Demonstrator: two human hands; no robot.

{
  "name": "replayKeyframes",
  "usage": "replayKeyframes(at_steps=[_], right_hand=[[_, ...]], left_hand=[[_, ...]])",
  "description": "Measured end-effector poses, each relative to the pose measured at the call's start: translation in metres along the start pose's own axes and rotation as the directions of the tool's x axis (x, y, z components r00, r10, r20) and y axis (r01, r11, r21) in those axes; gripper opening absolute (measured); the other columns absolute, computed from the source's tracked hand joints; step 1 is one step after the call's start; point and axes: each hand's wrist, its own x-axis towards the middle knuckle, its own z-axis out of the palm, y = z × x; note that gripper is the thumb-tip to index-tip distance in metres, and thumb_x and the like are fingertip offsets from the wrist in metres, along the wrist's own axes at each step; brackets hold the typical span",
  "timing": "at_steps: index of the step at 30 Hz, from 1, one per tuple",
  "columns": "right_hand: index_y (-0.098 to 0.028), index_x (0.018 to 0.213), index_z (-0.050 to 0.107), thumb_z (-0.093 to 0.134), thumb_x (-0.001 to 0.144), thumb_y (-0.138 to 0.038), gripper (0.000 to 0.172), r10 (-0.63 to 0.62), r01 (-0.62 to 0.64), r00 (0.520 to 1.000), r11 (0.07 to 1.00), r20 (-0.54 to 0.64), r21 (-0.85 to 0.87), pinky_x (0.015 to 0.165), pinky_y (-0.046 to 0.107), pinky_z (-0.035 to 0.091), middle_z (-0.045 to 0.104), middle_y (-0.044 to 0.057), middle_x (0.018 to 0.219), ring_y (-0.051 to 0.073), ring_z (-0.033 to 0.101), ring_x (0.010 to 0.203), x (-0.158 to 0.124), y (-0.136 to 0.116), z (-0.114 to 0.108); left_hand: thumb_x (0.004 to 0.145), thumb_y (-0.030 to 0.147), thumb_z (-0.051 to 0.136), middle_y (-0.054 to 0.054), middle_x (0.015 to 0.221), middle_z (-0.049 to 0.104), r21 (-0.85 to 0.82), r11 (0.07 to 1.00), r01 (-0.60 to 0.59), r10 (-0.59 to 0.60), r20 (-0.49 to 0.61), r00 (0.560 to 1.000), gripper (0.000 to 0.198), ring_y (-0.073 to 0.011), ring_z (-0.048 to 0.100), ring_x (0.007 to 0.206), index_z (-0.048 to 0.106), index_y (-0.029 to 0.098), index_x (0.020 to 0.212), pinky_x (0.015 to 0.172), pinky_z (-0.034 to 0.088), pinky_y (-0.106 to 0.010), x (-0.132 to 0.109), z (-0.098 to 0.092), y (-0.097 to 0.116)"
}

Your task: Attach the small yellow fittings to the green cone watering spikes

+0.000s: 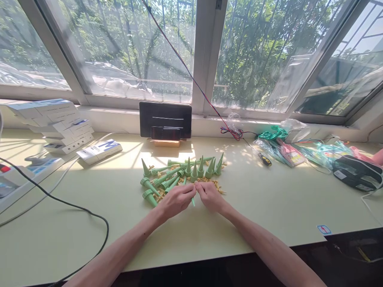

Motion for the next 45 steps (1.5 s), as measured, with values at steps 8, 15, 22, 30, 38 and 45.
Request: replayKeyframes(at_steps=[8, 15, 22, 30, 38, 45], right_hand=[[-0.021, 0.060, 0.023, 0.031, 0.098, -0.041, 0.043, 0.094, -0.096, 0.995, 0.994, 0.029, 0.061, 0.053, 0.028, 0.020, 0.026, -0.004, 0.056, 0.011, 0.025, 0.053, 0.0020, 0.0009, -0.0001], [-0.022, 0.060, 0.023, 0.032, 0.096, -0.039, 0.041, 0.137, -0.144, 0.988, 0.985, 0.068, 0.099, 0.053, 0.027, 0.020, 0.025, -0.004, 0.057, 0.011, 0.025, 0.054, 0.0032, 0.0017, -0.0010], [-0.022, 0.060, 0.023, 0.033, 0.095, -0.038, 0.040, 0.150, -0.157, 0.986, 0.983, 0.074, 0.096, 0.052, 0.027, 0.020, 0.025, -0.004, 0.057, 0.011, 0.025, 0.054, 0.0030, 0.0039, -0.0006], [-0.022, 0.060, 0.023, 0.032, 0.095, -0.040, 0.040, 0.160, -0.169, 0.983, 0.980, 0.092, 0.104, 0.052, 0.027, 0.020, 0.025, -0.004, 0.056, 0.011, 0.025, 0.054, 0.0045, 0.0040, -0.0006], [-0.022, 0.060, 0.022, 0.032, 0.095, -0.040, 0.041, 0.174, -0.185, 0.980, 0.976, 0.099, 0.115, 0.052, 0.027, 0.019, 0.024, -0.004, 0.056, 0.011, 0.024, 0.054, 0.0041, 0.0046, -0.0003], [-0.022, 0.059, 0.024, 0.033, 0.097, -0.044, 0.045, 0.160, -0.157, 0.987, 0.979, -0.007, 0.131, 0.051, 0.027, 0.019, 0.025, -0.004, 0.056, 0.011, 0.024, 0.053, 0.0023, 0.0042, 0.0022]], left_hand=[[0.093, 0.002, 0.031, -0.003, 0.074, 0.058, 0.158, 0.986, -0.061, 0.056, 0.038, 0.998, 0.028, -0.0135, 0.052, 0.059, 0.056, 0.014, 0.097, 0.053, 0.041, -0.024, -0.0003, -0.0004, 0.0009], [0.094, 0.002, 0.030, -0.003, 0.074, 0.056, 0.205, 0.976, -0.073, 0.067, 0.038, 0.997, 0.028, -0.0131, 0.052, 0.061, 0.056, 0.015, 0.096, 0.055, 0.041, -0.025, -0.0026, 0.0032, 0.0006], [0.092, 0.000, 0.031, -0.003, 0.073, 0.056, 0.237, 0.968, -0.088, 0.078, 0.052, 0.996, 0.028, -0.0136, 0.054, 0.060, 0.055, 0.015, 0.096, 0.055, 0.043, -0.025, -0.0031, 0.0046, 0.0007], [0.092, 0.000, 0.030, -0.003, 0.074, 0.056, 0.194, 0.978, -0.076, 0.068, 0.044, 0.997, 0.030, -0.0145, 0.056, 0.062, 0.054, 0.015, 0.101, 0.058, 0.045, -0.025, -0.0023, 0.0042, 0.0010], [0.092, 0.000, 0.030, -0.002, 0.073, 0.057, 0.186, 0.979, -0.080, 0.073, 0.043, 0.996, 0.030, -0.0147, 0.055, 0.061, 0.054, 0.015, 0.103, 0.056, 0.043, -0.025, -0.0016, 0.0039, 0.0011], [0.090, 0.002, 0.034, -0.005, 0.080, 0.061, 0.056, 0.994, 0.092, -0.093, 0.013, 0.996, 0.031, -0.0126, 0.058, 0.063, 0.060, 0.016, 0.099, 0.054, 0.046, -0.023, -0.0017, 0.0060, 0.0012]])
